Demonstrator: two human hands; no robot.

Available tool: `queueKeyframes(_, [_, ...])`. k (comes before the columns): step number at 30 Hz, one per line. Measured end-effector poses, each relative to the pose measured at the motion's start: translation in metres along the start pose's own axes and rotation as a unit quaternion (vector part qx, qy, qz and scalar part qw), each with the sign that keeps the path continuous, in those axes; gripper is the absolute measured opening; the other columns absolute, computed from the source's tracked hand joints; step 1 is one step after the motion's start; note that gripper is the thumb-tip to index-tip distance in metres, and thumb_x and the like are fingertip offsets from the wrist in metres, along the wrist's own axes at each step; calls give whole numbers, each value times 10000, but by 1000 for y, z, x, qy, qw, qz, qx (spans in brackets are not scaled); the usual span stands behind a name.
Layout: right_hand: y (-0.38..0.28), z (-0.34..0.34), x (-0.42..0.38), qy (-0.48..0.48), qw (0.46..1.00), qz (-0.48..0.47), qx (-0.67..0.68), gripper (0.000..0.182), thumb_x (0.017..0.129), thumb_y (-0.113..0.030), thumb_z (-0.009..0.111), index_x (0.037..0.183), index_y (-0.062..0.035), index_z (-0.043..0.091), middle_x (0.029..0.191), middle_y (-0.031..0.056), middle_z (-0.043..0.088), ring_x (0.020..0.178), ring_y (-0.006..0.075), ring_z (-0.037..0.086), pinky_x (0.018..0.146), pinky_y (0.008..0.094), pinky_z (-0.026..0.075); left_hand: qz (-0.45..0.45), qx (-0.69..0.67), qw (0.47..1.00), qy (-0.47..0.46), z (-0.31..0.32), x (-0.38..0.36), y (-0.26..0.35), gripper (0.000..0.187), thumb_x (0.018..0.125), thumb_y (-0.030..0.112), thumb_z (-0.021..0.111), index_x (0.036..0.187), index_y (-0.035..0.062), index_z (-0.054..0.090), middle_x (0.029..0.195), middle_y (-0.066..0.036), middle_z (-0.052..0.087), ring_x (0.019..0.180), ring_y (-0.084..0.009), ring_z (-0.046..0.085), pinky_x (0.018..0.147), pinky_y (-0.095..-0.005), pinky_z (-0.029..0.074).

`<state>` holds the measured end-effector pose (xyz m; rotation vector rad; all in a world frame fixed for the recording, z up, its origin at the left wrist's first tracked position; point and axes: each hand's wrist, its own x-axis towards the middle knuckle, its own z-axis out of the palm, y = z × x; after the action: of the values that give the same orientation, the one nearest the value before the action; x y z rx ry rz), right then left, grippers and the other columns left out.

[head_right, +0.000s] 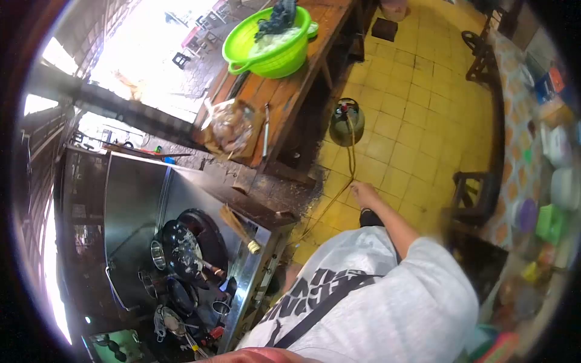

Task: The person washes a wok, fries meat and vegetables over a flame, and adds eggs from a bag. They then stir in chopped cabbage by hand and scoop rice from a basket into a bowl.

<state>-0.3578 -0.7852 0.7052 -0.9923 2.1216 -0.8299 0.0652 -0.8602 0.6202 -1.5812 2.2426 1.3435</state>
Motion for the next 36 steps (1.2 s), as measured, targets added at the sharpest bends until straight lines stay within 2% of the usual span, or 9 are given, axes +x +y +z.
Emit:
queueKeyframes(3, [49,-83,11,-54,997,36,39,290,780,-5,440,1047,-10,553,919,166,620,806,214,619,682,314,498,2,-140,990,-30,-20,88,132,164,833,169,488,824,40,588,707,-110,583,679,-173,559,585,-331,437])
queueKeyframes(8, [139,-170,17,82,994,37,57,297,818,-35,460,1105,32,496,933,162,607,697,189,615,638,285,499,265,-264,924,82,-98,198,406,187,834,90,530,991,-8,555,753,-6,539,661,-80,499,595,-223,414])
queueKeyframes(14, [129,-238,-16,239,924,212,209,311,848,-157,522,1115,2,500,832,79,578,649,148,587,560,263,477,358,-151,891,233,-148,264,594,201,781,107,584,960,14,595,833,-97,627,739,-171,595,675,-282,460])
queueKeyframes(19, [152,-231,-20,159,883,304,320,317,852,-229,530,1113,-49,516,837,57,573,646,143,578,529,283,468,401,-40,861,310,-181,391,675,308,709,193,626,972,37,590,933,-141,600,841,-254,581,757,-349,449])
queueKeyframes(25, [237,-249,15,141,970,195,-44,279,806,-158,569,1039,-6,543,709,80,569,521,122,528,478,268,438,177,286,884,325,-199,486,738,664,655,281,665,1238,218,353,1082,-156,524,1077,-370,440,884,-497,348])
queueKeyframes(27, [138,-315,54,48,953,299,29,278,807,-151,568,1032,12,548,722,85,574,558,120,532,514,250,435,187,316,866,339,-198,510,737,650,680,269,653,1260,280,359,1136,-130,504,1007,-346,509,895,-560,319])
queueKeyframes(32, [183,-343,130,62,936,282,203,276,819,-134,555,1049,17,549,756,97,592,681,120,560,585,234,437,258,141,870,397,-230,523,738,255,757,112,505,1001,163,558,990,-150,512,864,-351,568,788,-416,443])
queueKeyframes(34, [223,-350,172,4,970,205,130,275,823,-136,552,1048,23,548,763,100,595,691,121,566,583,236,437,249,108,854,444,-261,500,740,210,764,95,484,948,142,573,991,-157,503,883,-348,560,741,-403,466])
queueKeyframes(36, [214,-374,221,-60,985,144,75,271,825,-133,547,1032,40,552,792,110,611,695,130,583,586,259,450,343,53,765,542,-296,487,733,214,733,47,506,931,112,559,943,-168,485,862,-354,529,746,-417,444])
